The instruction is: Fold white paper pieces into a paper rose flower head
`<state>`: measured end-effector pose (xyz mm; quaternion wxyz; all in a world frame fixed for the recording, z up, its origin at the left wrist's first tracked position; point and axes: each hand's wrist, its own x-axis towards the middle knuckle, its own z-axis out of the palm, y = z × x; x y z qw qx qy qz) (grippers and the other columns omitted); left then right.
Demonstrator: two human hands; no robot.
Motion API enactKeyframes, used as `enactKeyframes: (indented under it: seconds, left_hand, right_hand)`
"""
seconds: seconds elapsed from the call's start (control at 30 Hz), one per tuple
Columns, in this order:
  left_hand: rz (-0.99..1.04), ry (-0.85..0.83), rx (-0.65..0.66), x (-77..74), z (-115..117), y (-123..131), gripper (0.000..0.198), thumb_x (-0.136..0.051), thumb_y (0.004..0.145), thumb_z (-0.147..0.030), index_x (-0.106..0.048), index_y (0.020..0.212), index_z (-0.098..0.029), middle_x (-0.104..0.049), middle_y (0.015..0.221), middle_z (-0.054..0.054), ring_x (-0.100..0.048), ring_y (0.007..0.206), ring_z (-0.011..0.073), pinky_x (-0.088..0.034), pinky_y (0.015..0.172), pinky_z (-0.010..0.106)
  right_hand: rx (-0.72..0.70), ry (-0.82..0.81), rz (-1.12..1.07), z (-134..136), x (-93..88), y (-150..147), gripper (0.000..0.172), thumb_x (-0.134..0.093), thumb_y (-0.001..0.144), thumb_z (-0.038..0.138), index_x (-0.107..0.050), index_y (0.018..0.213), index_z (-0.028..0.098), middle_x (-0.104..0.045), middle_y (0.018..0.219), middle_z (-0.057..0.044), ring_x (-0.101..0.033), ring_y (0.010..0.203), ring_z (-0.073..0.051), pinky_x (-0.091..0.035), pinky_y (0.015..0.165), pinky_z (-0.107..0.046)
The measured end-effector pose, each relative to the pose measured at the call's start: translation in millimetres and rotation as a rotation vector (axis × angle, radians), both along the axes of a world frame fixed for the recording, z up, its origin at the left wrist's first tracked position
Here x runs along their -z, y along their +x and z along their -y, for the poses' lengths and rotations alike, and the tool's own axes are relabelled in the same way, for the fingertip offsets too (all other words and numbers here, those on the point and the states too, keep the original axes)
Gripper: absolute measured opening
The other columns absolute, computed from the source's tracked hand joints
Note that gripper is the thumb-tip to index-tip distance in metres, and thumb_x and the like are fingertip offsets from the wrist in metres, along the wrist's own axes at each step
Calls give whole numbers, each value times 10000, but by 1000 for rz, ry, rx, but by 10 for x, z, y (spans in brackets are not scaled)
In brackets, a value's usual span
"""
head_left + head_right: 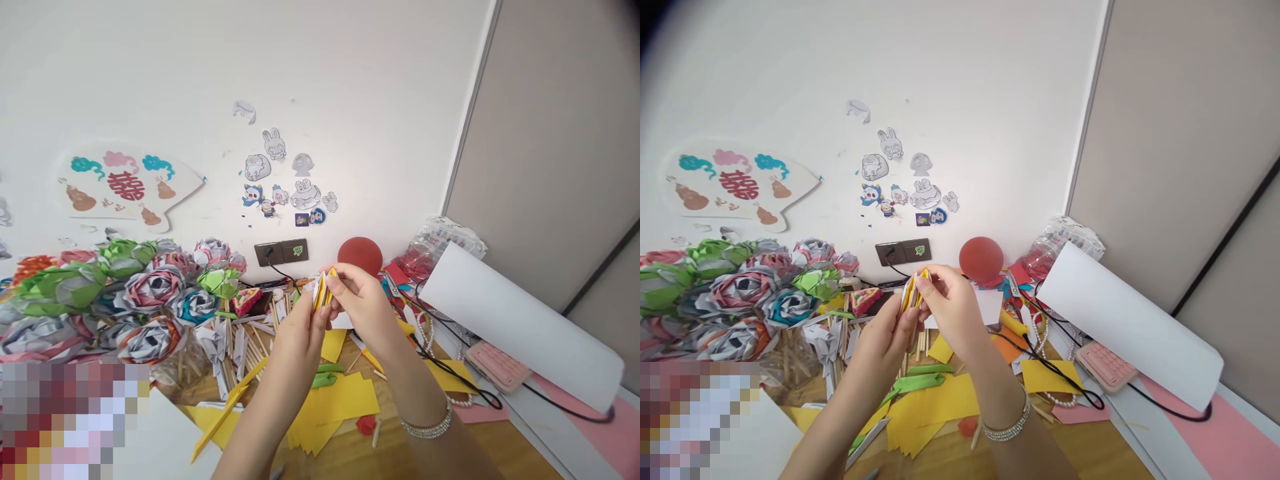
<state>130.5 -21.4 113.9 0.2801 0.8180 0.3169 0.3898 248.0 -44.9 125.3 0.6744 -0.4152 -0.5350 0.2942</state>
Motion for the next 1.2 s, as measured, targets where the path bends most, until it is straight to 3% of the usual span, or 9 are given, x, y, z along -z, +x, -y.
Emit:
enactKeyframes:
  seconds: [0.17,0.3,0.5,0.73,0.93,1.1,1.2]
  left_hand:
    - [70,-154,140,-11,-3,-16,194,-357,886,-342,-481,858,-195,-423,617,-57,-382,491,93,-342,462,196]
    - [151,-227,102,-12,9,-14,215,-334,888,-380,-448,814,-214,-397,532,-86,-383,407,77,-344,405,174]
    - [169,-260,119,-24,-18,-11,231,-374,871,-402,-428,750,-213,-428,516,-96,-391,365,54,-336,351,144]
    - [184,-291,159,-8,-5,-16,276,-331,884,-411,-439,737,-204,-468,587,-64,-430,438,66,-372,414,166]
    - [128,-307,139,1,-17,-18,257,-322,872,-413,-424,741,-217,-391,478,-94,-408,393,85,-366,417,187]
    - [109,-253,84,24,-11,5,273,-346,861,-429,-420,709,-216,-392,532,-80,-364,445,85,-320,425,186]
    - [57,-234,89,13,-17,-3,260,-386,836,-415,-419,677,-212,-400,543,-74,-380,459,91,-322,436,195]
  right_hand:
    - [-6,-15,5,-21,11,33,185,-521,840,325,-611,925,186,-504,603,37,-502,504,-99,-456,477,-213]
    - [-70,-42,20,-3,-6,28,215,-533,829,341,-616,911,162,-500,581,45,-492,477,-81,-461,486,-209]
    - [-92,3,28,9,12,-20,166,-562,812,309,-597,921,189,-548,778,8,-530,560,-85,-487,488,-196]
    - [-30,-31,45,-14,46,-17,158,-506,851,341,-556,860,191,-470,572,56,-505,479,-94,-421,392,-176]
    - [-87,4,3,-30,44,0,131,-524,838,319,-531,885,197,-522,681,53,-512,483,-65,-449,502,-195]
    - [12,32,46,-27,33,-25,109,-520,836,282,-558,886,193,-539,729,31,-523,596,-92,-440,547,-199]
    - [-3,21,16,-32,28,-27,124,-522,825,267,-567,914,193,-534,736,24,-513,619,-100,-447,544,-199]
